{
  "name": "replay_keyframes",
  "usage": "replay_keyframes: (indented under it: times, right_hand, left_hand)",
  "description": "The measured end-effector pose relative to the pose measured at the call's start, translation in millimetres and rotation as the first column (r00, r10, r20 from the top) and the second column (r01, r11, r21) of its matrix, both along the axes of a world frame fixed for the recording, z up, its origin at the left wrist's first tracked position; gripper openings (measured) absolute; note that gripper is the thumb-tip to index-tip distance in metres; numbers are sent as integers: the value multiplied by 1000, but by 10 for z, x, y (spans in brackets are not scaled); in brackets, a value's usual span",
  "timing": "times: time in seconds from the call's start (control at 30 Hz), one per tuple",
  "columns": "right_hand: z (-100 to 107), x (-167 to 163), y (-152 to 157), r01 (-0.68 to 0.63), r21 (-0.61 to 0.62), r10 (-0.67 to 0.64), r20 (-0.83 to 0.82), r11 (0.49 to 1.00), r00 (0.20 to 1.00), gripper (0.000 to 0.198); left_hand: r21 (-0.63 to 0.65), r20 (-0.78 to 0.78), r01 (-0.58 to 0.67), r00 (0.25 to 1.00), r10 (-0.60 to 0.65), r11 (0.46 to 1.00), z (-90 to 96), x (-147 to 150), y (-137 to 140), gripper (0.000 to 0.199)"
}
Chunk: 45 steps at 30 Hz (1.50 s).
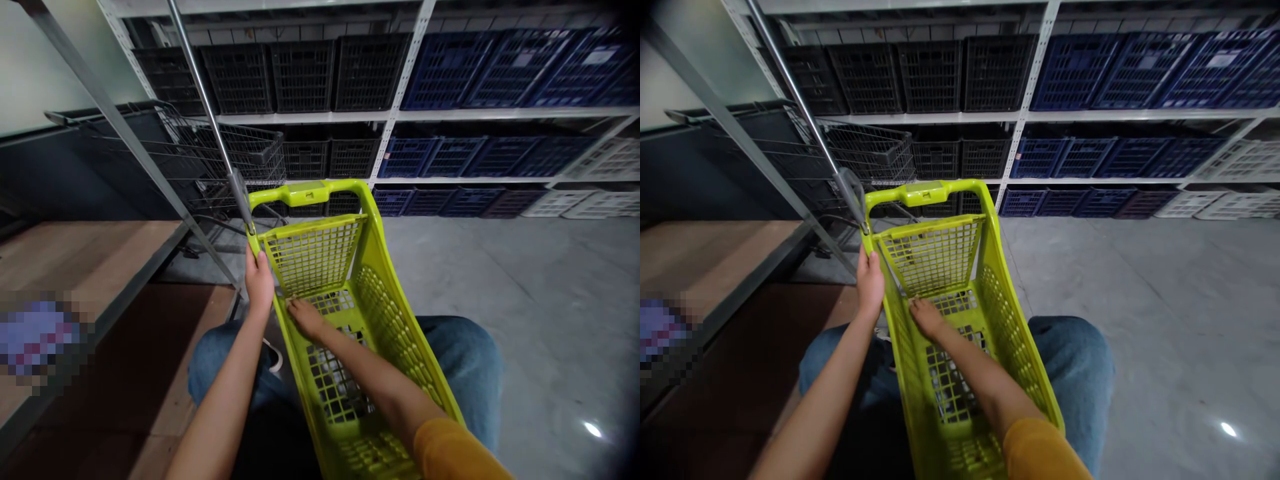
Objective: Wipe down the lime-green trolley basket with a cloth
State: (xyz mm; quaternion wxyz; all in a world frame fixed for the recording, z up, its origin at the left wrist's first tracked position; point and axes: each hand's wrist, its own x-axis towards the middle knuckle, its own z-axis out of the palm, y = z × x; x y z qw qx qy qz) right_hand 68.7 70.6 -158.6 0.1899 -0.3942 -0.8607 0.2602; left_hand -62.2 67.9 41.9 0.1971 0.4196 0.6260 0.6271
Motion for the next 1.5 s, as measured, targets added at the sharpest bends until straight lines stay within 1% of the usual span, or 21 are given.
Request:
replay_keyframes:
  times: [0.07, 0.1, 0.2, 0.27, 0.3, 0.37, 0.5, 0.57, 0.63, 0.7, 0.8, 0.9, 1.0, 1.1, 1.17, 1.2, 1.27, 1.3, 1.33, 1.4, 1.5]
  right_hand:
    - [58, 330, 161, 57, 43, -62, 131, 997, 989, 34]
    - [85, 528, 242, 133, 58, -141, 175, 989, 974, 29]
    - [131, 1053, 405, 362, 96, -374, 240, 927, 896, 28]
    - [122, 1196, 423, 430, 110, -444, 251, 896, 860, 35]
    - [106, 1183, 407, 438, 113, -452, 249, 892, 856, 37]
    - [64, 1014, 343, 411, 109, -425, 230, 905, 875, 39]
    - [2, 420, 170, 171, 51, -176, 113, 984, 978, 41]
    - [-1, 154, 105, 54, 12, -54, 58, 998, 997, 36]
    - [7, -48, 67, -11, -24, 11, 17, 1000, 1000, 32]
    - [12, -186, 53, -27, -61, 25, -29, 998, 999, 35]
    - [2, -304, 56, 52, -186, -79, -140, 981, 987, 41]
    - [42, -376, 73, 96, -386, -227, -311, 918, 923, 35]
    - [279, -447, 119, 57, -521, -350, -485, 852, 802, 26]
    - [790, -520, 207, -4, -557, -448, -672, 831, 590, 25]
    - [1215, -568, 279, -45, -524, -458, -780, 850, 427, 30]
    - [1416, -593, 313, -68, -494, -438, -819, 867, 371, 32]
    - [1723, -645, 371, -114, -437, -384, -866, 892, 319, 34]
    - [1805, -671, 391, -131, -416, -362, -879, 900, 310, 33]
    - [1829, -698, 403, -140, -405, -349, -885, 904, 307, 30]
    - [1709, -738, 395, -121, -408, -352, -878, 905, 325, 22]
    - [1244, -738, 284, -16, -493, -437, -785, 870, 440, 10]
  left_hand:
    - [7, -8, 8, 1000, -7, 1000, -12, -13, 6, 55]
    - [9, -10, 9, 1000, -9, 1000, -16, -16, 8, 55]
    - [15, -3, 9, 1000, -8, 1000, -25, -14, 15, 56]
    - [16, 8, 6, 1000, -6, 1000, -24, -6, 23, 56]
    - [12, 12, 1, 1000, -2, 1000, -22, -2, 30, 55]
    - [7, 14, -5, 1000, 5, 1000, -15, 0, 49, 55]
    - [9, 24, 6, 1000, -6, 1000, -9, -26, 95, 56]
    - [1, 25, 7, 1000, -7, 1000, -13, -48, 107, 58]
    - [-5, 25, 0, 1000, 0, 1000, -18, -68, 107, 58]
    - [-8, 35, -12, 999, 12, 1000, -21, -80, 101, 58]
    - [-21, 65, -13, 998, 14, 1000, -19, -88, 94, 55]
    - [-25, 91, -12, 996, 14, 1000, -16, -88, 100, 54]
    - [-32, 106, -18, 994, 21, 999, -15, -83, 110, 55]
    - [-65, 142, -30, 989, 39, 997, -7, -70, 114, 55]
    - [-71, 180, -31, 983, 43, 997, 11, -55, 109, 54]
    - [-68, 198, -24, 979, 38, 997, 25, -48, 105, 53]
    - [-64, 230, -14, 973, 28, 998, 56, -33, 96, 51]
    - [-63, 243, -12, 970, 27, 998, 69, -27, 92, 50]
    - [-62, 254, -13, 967, 28, 998, 79, -23, 89, 50]
    - [-57, 270, -18, 962, 33, 998, 80, -22, 86, 50]
    - [-18, 276, -12, 961, 16, 1000, 36, -38, 91, 49]
